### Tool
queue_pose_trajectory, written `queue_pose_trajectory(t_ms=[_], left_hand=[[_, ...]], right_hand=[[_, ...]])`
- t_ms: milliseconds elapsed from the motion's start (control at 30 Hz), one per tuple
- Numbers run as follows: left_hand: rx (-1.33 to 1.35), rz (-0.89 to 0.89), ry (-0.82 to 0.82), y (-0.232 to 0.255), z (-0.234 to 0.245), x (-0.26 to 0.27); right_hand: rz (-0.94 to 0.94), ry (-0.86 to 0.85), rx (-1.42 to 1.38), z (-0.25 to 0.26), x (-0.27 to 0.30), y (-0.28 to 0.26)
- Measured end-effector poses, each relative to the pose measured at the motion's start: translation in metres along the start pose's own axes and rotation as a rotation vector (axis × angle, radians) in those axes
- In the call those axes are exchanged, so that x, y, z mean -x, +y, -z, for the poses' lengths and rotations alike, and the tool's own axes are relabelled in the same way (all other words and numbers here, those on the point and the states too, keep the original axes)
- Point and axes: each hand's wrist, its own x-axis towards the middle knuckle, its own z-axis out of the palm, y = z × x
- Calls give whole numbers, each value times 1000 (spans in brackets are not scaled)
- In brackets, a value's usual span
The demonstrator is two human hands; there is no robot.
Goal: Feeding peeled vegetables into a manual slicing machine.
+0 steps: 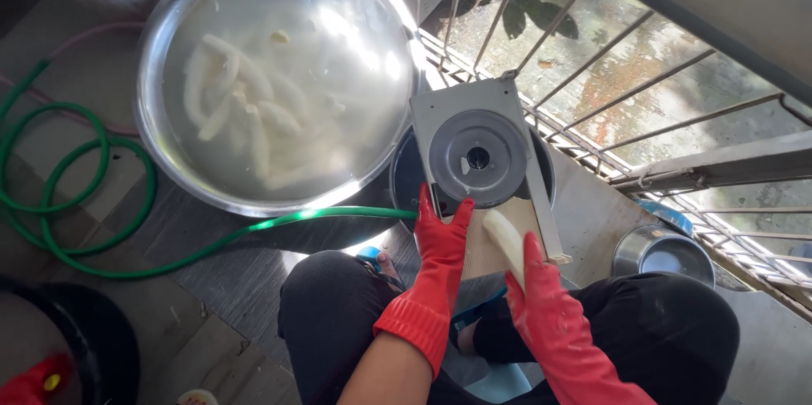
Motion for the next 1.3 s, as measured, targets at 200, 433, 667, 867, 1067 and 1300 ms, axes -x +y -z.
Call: queue_pose_trajectory(t_ms=[200, 433, 667, 867, 1067, 1300], left_hand=[[-24, 27, -37, 17, 9, 9], [-38, 30, -33, 4, 7, 2], [-39, 38, -41, 9, 9, 6], [-29, 33, -41, 8, 8, 5], [-104, 54, -57, 9, 11, 7], [-210, 88, -33, 12, 12, 16]], right_hand=[[-54, 43, -76, 4, -50, -31], [-24, 119, -180, -12, 12, 15], [-56, 27, -105, 8, -56, -33], [-43, -17, -142, 12, -68, -28], [-36, -22, -263, 25, -41, -25], [-31, -34, -192, 14, -43, -10]])
